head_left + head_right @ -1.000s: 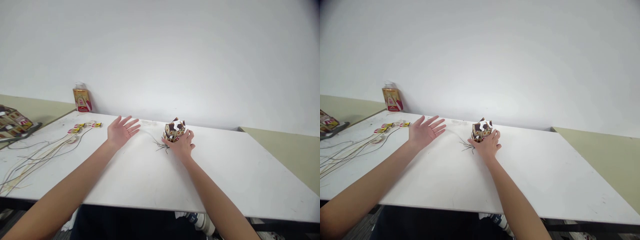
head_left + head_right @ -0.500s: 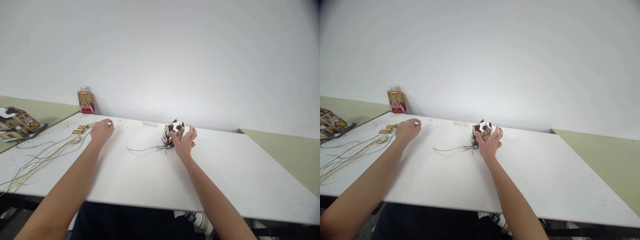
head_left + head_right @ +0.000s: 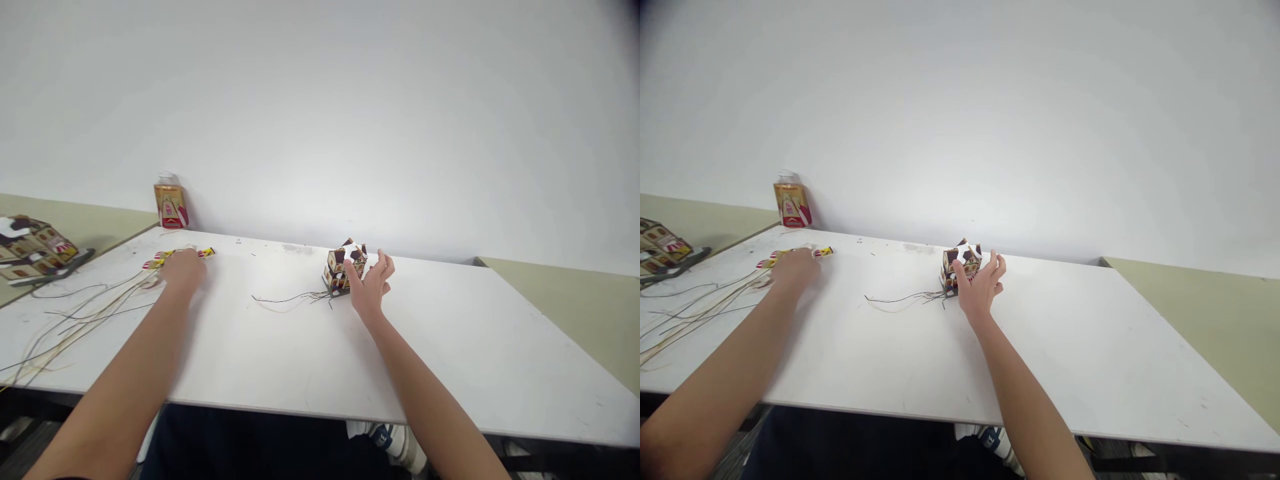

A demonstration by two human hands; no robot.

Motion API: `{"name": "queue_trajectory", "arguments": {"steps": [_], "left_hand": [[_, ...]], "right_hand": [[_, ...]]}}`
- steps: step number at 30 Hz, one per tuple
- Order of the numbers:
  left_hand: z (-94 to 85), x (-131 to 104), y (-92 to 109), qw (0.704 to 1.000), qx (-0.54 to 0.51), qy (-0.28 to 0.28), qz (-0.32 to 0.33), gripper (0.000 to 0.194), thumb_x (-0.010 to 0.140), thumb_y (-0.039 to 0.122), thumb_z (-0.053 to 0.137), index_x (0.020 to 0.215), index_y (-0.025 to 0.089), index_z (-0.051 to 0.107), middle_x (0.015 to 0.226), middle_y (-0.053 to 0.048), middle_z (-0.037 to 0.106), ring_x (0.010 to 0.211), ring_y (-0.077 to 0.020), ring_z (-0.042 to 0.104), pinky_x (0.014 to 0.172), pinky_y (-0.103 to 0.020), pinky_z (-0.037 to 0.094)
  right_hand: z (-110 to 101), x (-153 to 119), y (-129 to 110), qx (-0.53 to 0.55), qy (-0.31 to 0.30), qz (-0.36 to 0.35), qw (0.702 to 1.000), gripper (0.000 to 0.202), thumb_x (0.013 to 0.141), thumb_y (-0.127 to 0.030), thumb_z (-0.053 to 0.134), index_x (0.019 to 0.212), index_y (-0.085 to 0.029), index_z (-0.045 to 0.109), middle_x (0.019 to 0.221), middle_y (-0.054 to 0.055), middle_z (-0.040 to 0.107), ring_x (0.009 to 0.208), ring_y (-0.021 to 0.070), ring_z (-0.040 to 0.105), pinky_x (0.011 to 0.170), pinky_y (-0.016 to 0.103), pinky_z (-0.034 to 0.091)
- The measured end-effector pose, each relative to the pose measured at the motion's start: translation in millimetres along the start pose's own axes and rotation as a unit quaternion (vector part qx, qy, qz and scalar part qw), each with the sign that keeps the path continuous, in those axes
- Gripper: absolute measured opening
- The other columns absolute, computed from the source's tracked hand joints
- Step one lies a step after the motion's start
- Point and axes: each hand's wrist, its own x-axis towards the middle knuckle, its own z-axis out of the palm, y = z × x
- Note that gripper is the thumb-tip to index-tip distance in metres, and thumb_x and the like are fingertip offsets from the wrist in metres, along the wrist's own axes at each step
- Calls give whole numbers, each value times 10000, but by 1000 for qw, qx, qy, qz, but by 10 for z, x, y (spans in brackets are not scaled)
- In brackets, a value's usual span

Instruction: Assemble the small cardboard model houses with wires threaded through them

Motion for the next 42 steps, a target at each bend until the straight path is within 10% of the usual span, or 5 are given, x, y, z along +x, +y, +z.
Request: {"name": "queue_trajectory", "arguments": {"steps": [10,18,33,42], "left_hand": [[1,-5,25,999,11,-20,37,227,794,189,509,603,144,396,833,-117,556,1224,-457,398,950,-636,271],[48,-66,114,958,257,-67,110,430,866,357,478,1111,12,554,1277,-281,421,1215,-452,367,952,-608,282],[195,-195,322,965,191,-90,157,323,881,407,481,1104,174,498,1253,-194,537,1205,-391,448,930,-566,298],[323,-1101,660,879,-19,-200,433,364,897,475,479,1176,246,429,1084,-39,656,1023,-220,608,966,-420,270]], "right_hand": [[3,4,11,14,10,-5,1000,816,779,-695,455,1416,-242,218,1475,188,196,1136,299,501,1018,540,241],[51,34,76,28,31,-12,999,803,769,-697,471,1396,-255,237,1479,180,202,1063,273,517,1006,559,218],[120,24,155,-86,42,-134,986,1023,758,-727,462,1492,-229,-47,1439,223,272,1276,372,307,951,561,275],[119,-60,116,-228,102,-404,880,674,796,-666,486,1311,-232,507,1351,167,424,1253,362,340,946,476,232]]}}
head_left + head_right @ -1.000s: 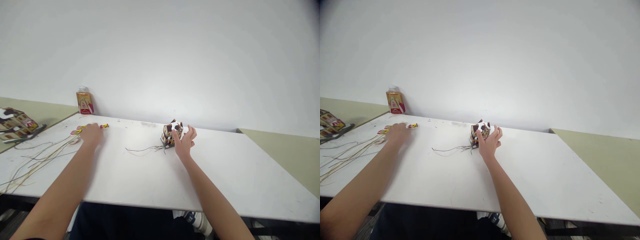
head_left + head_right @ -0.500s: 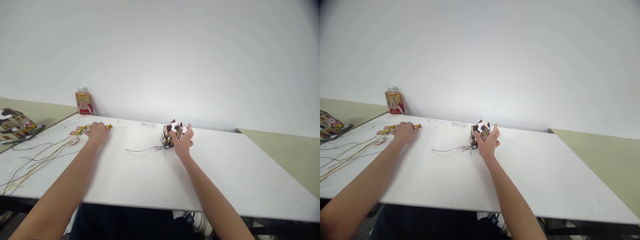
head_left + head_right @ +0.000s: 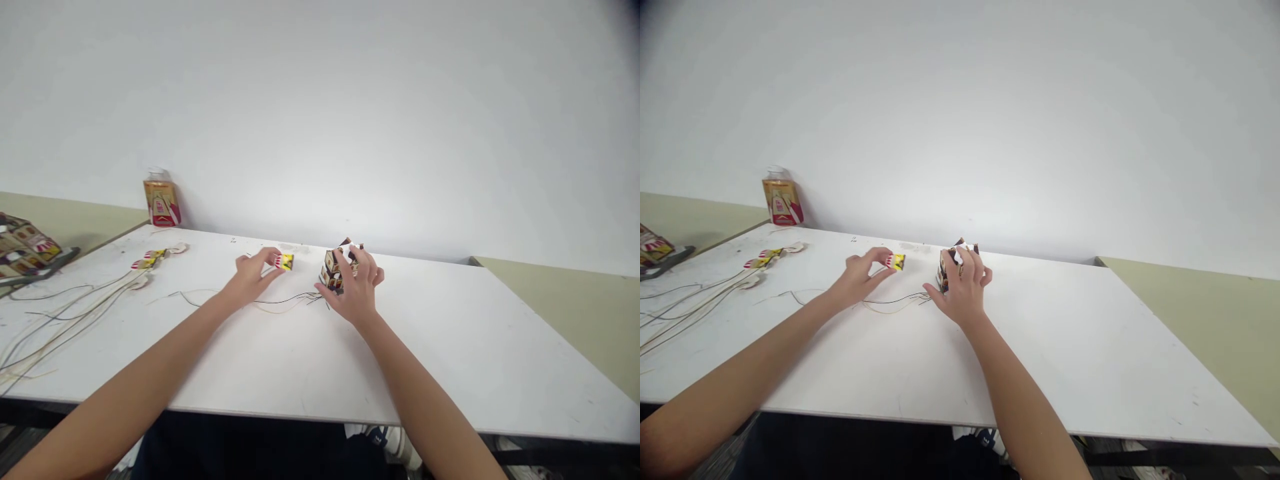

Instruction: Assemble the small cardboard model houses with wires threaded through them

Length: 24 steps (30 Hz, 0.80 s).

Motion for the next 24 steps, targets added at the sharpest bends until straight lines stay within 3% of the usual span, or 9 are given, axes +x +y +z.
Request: {"name": "queue_trajectory", "arguments": {"steps": [6,10,14,18,21,24], "left_hand": [[235,-179,314,991,-21,-76,109,308,938,465,428,1153,245,433,1108,-36,651,943,-180,608,923,-387,244],[255,-203,340,989,-43,-68,128,299,936,454,444,1156,251,420,1103,-28,642,924,-161,602,923,-377,244],[261,-196,328,991,-35,-63,112,358,910,437,499,1203,260,391,948,11,631,855,-150,593,932,-381,251],[259,-186,319,998,-14,-33,41,396,910,374,480,1263,263,340,787,57,584,718,-129,560,965,-414,255],[225,-169,319,1000,-16,-15,12,395,895,397,487,1244,249,374,757,58,575,659,-120,540,966,-410,293],[188,-140,314,1000,-20,-6,11,320,904,450,459,1137,233,493,703,53,590,583,-111,513,924,-382,349]], "right_hand": [[55,-19,12,-5,9,-129,992,472,788,-636,539,1099,-294,637,1314,68,534,1287,327,297,974,450,162],[54,-4,20,9,9,-158,987,309,806,-575,562,922,-305,660,1298,22,560,1286,301,313,977,443,143],[61,-3,24,13,6,-154,988,285,825,-534,554,920,-288,661,1290,38,562,1259,291,354,969,433,161],[23,20,69,1,24,-95,995,303,834,-527,545,980,-295,674,1242,62,570,1203,293,412,955,429,187],[-60,75,172,-21,17,13,1000,370,844,-558,511,1023,-279,675,1239,93,538,1177,308,441,954,445,210],[-115,129,320,-30,54,118,991,463,858,-589,458,1068,-224,650,1272,141,476,1164,328,447,936,463,251]]}}
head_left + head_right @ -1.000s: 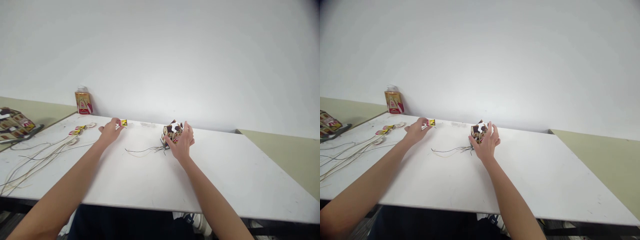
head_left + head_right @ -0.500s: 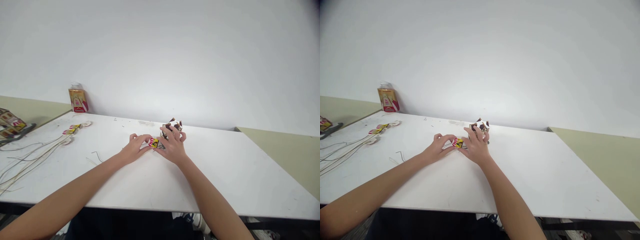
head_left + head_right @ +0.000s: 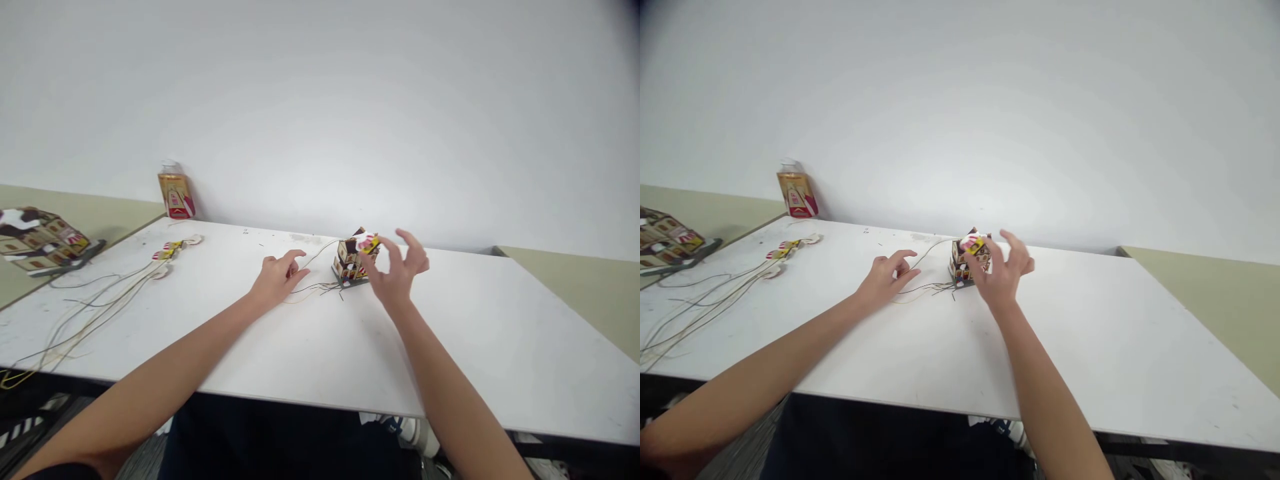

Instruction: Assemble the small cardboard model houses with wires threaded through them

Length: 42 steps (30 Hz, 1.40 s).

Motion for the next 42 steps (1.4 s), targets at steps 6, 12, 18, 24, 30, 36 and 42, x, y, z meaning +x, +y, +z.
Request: {"name": "queue_trajectory", "arguments": {"steps": [6,12,18,24,30,36,42], "left_hand": [[-19,39,-54,999,15,-19,36,402,950,468,367,768,203,609,559,34,569,493,-114,463,732,-306,391],[7,15,-77,993,5,-35,111,390,980,425,314,837,203,602,690,18,642,585,-124,534,790,-312,389],[-10,1,-66,990,-5,-8,144,346,982,382,326,909,198,610,807,-23,673,704,-143,574,826,-335,381],[-17,24,-118,992,13,18,127,322,977,360,353,916,196,623,782,-26,651,714,-141,566,828,-339,383],[1,18,-99,990,17,15,138,326,974,369,360,918,201,634,821,-40,662,742,-146,574,839,-348,384],[-5,22,-83,990,11,19,141,317,973,362,369,904,199,632,829,-45,664,760,-148,583,840,-350,387],[20,20,-101,989,12,15,143,332,975,376,355,912,204,632,853,-56,673,790,-160,598,836,-351,398]], "right_hand": [[76,58,202,-22,21,68,997,458,875,-577,443,1073,-203,619,1264,162,470,1132,328,453,889,470,268],[157,51,335,-35,35,91,995,443,894,-546,424,1103,-199,603,1269,159,483,1134,307,466,905,480,268],[155,98,479,23,78,85,993,505,925,-497,355,1262,-143,480,1231,196,480,1177,297,456,949,468,313],[139,124,608,-38,-10,117,992,447,929,-472,369,1251,-191,501,1316,175,422,1072,270,489,897,467,311],[127,100,644,-147,-147,65,976,324,931,-342,416,1201,-217,544,1363,139,422,993,244,487,878,461,273],[146,70,648,-171,-269,65,946,291,904,-345,492,1148,-214,580,1333,139,468,1034,278,487,867,506,298],[115,59,596,-133,-381,56,913,290,900,-413,490,1106,-236,592,1295,122,494,1099,287,485,893,528,314]]}}
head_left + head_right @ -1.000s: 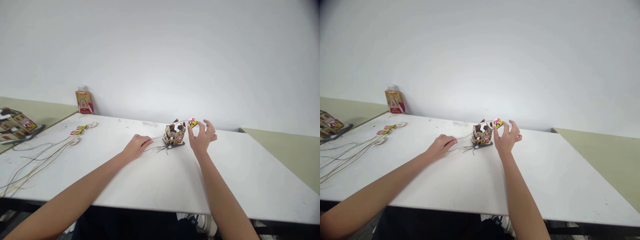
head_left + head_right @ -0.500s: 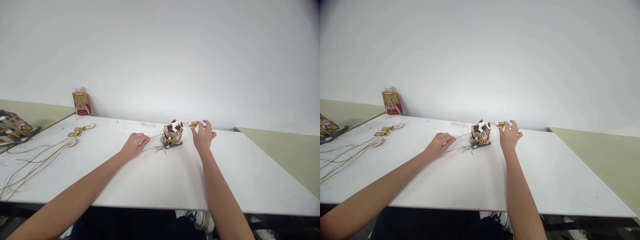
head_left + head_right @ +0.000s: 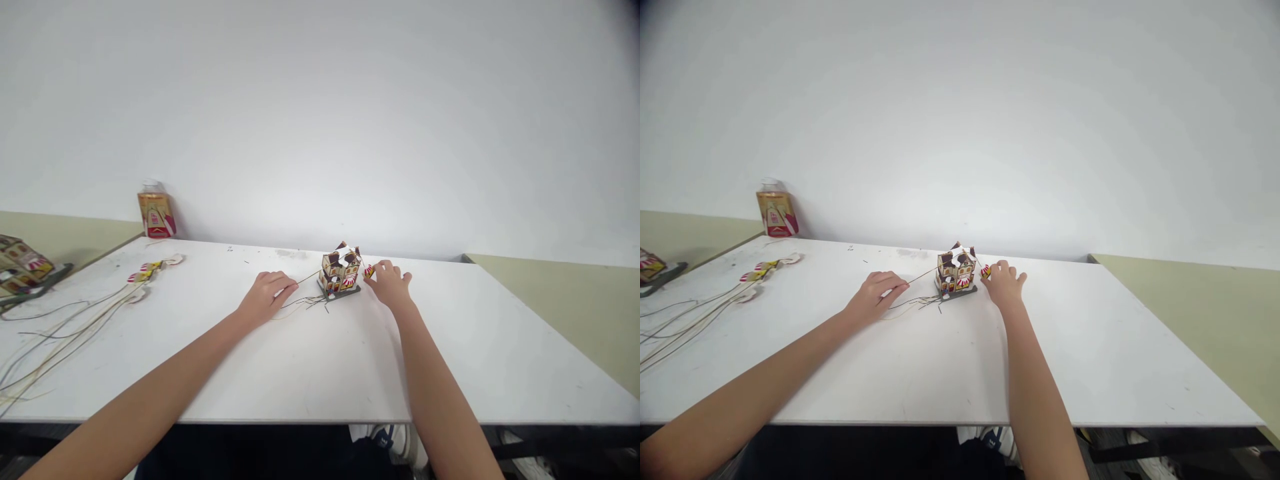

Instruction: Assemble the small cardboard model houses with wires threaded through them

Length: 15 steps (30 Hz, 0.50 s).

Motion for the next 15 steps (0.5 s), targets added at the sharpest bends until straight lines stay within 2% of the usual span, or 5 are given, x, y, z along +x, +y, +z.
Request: {"name": "queue_trajectory", "arguments": {"steps": [5,8,10,12,15], "left_hand": [[11,-5,-26,1000,-4,-7,8,308,969,361,369,894,209,626,841,-56,665,786,-164,596,817,-344,411],[11,-5,-29,1000,-5,-13,4,290,967,344,379,882,210,622,842,-53,665,793,-167,594,826,-343,410],[10,0,-19,1000,-6,-15,2,279,963,335,391,869,210,622,845,-47,667,790,-165,596,829,-343,408],[5,9,1,1000,-5,-16,-1,277,959,336,401,852,211,623,842,-42,669,784,-164,599,819,-342,409],[-8,25,32,1000,-2,-22,-8,310,962,361,386,815,213,616,821,-40,667,770,-165,601,798,-342,417]], "right_hand": [[10,-10,-40,52,-79,-15,995,335,894,-480,442,1067,-248,610,1294,98,485,1157,286,469,927,536,312],[18,1,-41,88,-63,-10,994,431,875,-490,460,1214,-234,539,1385,132,405,1202,303,448,942,536,323],[-2,11,-40,121,-9,-33,992,549,859,-444,490,1346,-203,417,1453,171,316,1237,311,422,946,516,343],[-42,15,-59,158,73,-80,982,584,870,-372,467,1400,-166,337,1469,198,283,1244,294,420,947,476,363],[-107,-10,-158,198,212,-126,949,444,929,-295,352,1347,-158,410,1413,185,368,1195,234,466,956,404,364]]}}
